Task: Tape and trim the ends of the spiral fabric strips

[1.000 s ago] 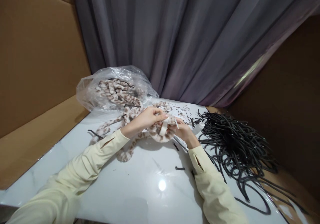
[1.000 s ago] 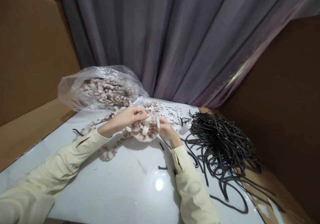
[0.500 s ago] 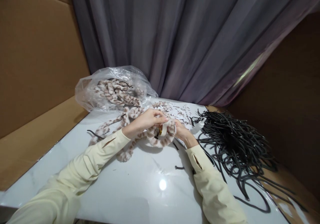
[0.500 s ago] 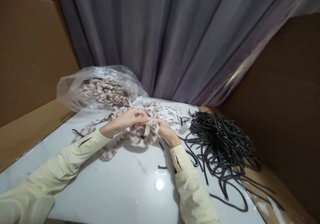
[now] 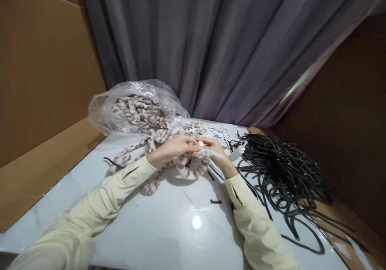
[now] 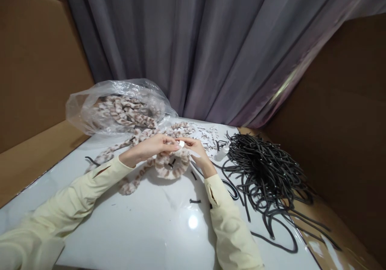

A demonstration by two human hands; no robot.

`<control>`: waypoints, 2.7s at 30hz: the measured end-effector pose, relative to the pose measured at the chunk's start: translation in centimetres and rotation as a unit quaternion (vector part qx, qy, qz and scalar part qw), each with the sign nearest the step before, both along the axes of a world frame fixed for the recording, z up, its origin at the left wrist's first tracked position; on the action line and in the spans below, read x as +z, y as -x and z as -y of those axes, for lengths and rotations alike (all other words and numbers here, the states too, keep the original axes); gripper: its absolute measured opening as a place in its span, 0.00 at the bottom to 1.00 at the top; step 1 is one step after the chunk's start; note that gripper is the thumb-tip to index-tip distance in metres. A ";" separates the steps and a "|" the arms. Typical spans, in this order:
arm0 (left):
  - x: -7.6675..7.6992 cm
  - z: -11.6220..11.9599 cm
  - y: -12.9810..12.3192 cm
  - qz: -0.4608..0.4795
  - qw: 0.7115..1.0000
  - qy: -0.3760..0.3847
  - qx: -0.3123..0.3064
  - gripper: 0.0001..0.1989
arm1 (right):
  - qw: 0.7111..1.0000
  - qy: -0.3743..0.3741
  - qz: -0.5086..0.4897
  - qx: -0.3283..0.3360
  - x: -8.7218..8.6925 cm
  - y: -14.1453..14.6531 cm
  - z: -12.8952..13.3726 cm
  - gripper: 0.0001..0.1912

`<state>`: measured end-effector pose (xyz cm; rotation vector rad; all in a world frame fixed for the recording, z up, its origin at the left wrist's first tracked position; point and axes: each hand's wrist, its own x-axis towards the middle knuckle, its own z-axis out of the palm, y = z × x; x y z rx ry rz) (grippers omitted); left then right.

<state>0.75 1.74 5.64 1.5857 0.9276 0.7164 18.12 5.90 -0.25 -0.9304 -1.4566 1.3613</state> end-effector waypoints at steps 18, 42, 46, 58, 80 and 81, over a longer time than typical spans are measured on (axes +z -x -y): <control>0.2 0.1 0.3 -0.059 0.995 0.003 -0.077 0.08 | 0.994 -0.059 0.088 -0.013 2.3 -0.4 0.5 0.13; 0.9 0.6 0.0 -0.063 0.998 0.026 -0.014 0.07 | 0.932 -0.329 0.094 -0.116 5.0 -0.4 2.3 0.06; 1.4 0.8 -0.1 -0.058 0.997 0.043 -0.002 0.07 | 0.924 -0.345 0.120 -0.115 5.8 -0.5 3.0 0.05; 1.2 0.7 0.4 -0.019 0.998 0.024 -0.060 0.12 | 0.955 -0.261 0.065 -0.128 4.8 -1.0 1.9 0.06; 0.9 -0.3 1.0 0.052 0.998 0.042 0.012 0.14 | 0.875 -0.447 0.161 -0.094 7.3 0.7 5.9 0.13; 0.9 -0.3 1.0 0.056 0.998 0.035 0.020 0.13 | 0.868 -0.459 0.165 -0.090 7.3 1.0 6.1 0.14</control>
